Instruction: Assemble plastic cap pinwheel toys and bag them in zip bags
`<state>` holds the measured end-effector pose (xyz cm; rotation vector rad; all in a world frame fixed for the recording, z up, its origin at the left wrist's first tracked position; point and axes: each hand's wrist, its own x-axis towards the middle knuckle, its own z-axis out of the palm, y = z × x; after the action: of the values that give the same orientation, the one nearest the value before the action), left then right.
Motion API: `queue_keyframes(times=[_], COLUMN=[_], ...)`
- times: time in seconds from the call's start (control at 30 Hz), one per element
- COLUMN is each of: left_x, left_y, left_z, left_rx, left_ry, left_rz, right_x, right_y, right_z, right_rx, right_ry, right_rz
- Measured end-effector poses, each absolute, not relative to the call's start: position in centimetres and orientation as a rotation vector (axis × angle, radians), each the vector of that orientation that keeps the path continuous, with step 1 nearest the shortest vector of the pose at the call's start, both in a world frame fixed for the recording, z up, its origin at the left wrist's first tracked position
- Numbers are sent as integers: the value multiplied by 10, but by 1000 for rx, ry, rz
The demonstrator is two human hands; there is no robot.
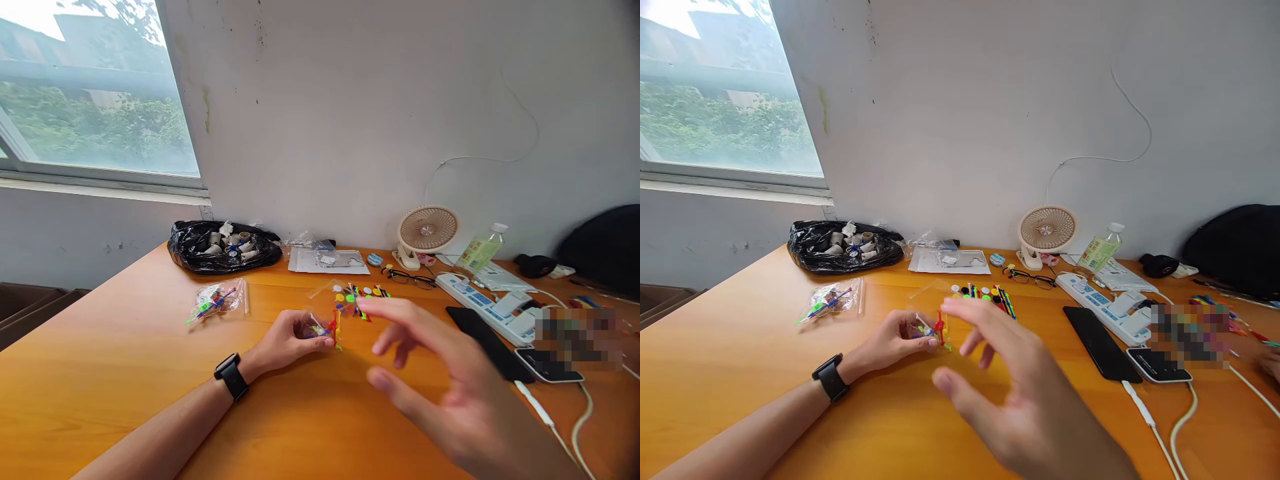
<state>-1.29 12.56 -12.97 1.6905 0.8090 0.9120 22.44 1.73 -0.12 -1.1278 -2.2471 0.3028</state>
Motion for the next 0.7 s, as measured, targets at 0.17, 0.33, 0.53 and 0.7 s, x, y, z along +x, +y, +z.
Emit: queue_keyframes(times=[0.17,0.33,0.53,0.7], left_x=[-13,-13,-13,-13], left_y=[126,127,124,124], left_z=[-132,-133,-128,-129], left_rx=[1696,1680,1705,1708], left_ry=[812,822,863,855], left_rz=[932,919,900,929], right_x=[199,198,200,199], right_y=[62,74,76,84], right_z=[-1,-7,-2,2], right_rx=[-1232,-1282,-1294,-1275], right_ry=[-2337,-2367,-2364,-2419], right_rz=[350,376,393,508])
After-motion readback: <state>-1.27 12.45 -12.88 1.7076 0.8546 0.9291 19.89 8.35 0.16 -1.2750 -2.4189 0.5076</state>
